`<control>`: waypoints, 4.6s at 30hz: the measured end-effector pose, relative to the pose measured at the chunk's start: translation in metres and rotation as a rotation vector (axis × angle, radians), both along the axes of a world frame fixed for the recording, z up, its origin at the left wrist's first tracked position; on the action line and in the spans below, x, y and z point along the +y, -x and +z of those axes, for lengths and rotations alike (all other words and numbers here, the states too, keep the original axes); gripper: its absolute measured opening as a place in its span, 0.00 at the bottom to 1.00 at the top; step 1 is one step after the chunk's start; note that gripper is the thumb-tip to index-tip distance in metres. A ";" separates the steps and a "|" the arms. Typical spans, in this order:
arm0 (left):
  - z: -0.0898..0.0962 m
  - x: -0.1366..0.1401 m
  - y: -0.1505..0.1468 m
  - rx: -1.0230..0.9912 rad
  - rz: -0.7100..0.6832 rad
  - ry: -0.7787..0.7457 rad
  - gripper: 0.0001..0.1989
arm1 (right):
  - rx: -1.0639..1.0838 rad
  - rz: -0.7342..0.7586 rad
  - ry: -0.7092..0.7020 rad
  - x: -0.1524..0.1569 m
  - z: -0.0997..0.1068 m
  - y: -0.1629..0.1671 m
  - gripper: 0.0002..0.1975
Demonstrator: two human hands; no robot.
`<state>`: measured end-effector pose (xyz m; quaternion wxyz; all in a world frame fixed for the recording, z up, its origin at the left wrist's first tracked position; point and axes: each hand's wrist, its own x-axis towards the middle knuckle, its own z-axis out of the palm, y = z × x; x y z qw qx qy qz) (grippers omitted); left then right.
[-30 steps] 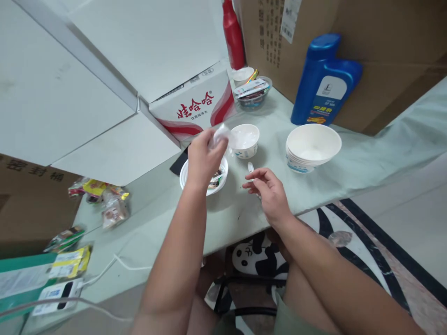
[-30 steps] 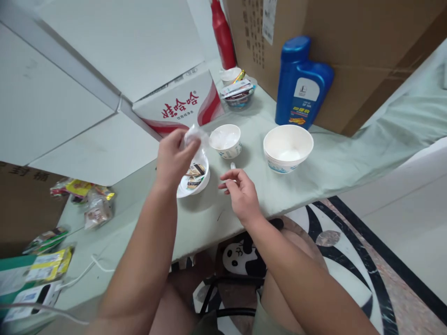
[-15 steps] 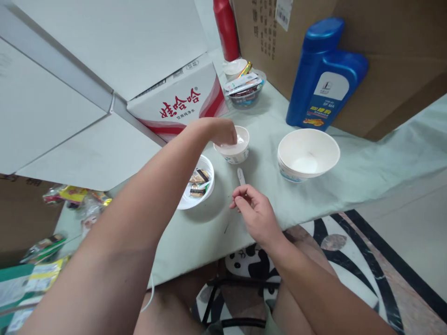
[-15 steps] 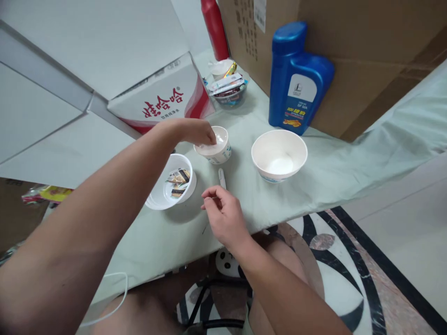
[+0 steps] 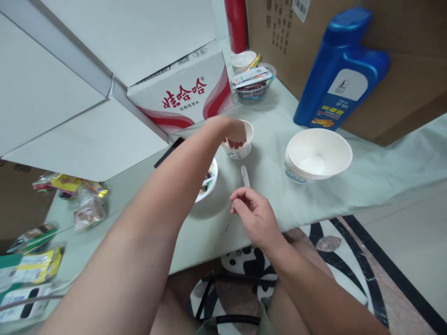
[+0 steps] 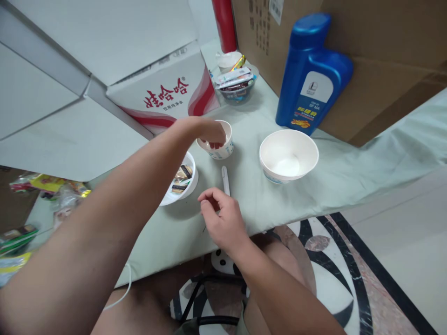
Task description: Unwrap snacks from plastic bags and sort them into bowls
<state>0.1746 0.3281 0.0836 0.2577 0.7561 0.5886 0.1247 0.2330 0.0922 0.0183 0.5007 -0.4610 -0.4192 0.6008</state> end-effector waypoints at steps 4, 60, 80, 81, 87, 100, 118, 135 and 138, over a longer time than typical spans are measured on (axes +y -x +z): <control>0.048 -0.044 0.019 -0.033 0.053 -0.162 0.17 | -0.007 -0.028 -0.020 0.000 0.003 0.000 0.06; -0.043 -0.313 0.260 -0.933 0.461 0.104 0.17 | 0.038 0.377 0.157 -0.055 -0.011 0.127 0.30; -0.054 -0.284 0.226 -0.638 0.146 0.571 0.33 | -1.213 -0.157 -0.046 0.028 -0.038 -0.024 0.14; -0.055 -0.284 0.224 -0.632 0.165 0.570 0.33 | -1.189 -0.140 -0.038 0.028 -0.037 -0.025 0.11; -0.067 -0.285 0.214 -0.679 0.274 0.571 0.29 | -0.320 -0.085 -0.127 0.002 -0.018 -0.005 0.13; -0.071 -0.284 0.214 -0.638 0.225 0.459 0.29 | -0.012 0.136 -0.043 -0.020 -0.010 0.048 0.21; -0.070 -0.289 0.224 -0.580 0.148 0.407 0.41 | -0.215 0.277 -0.107 -0.021 -0.011 0.071 0.11; -0.070 -0.286 0.229 -0.327 0.350 0.166 0.32 | -1.108 -0.051 -0.530 0.003 -0.057 -0.022 0.16; -0.070 -0.287 0.228 -0.309 0.430 0.133 0.21 | -1.132 -0.027 -0.586 0.005 -0.059 -0.015 0.25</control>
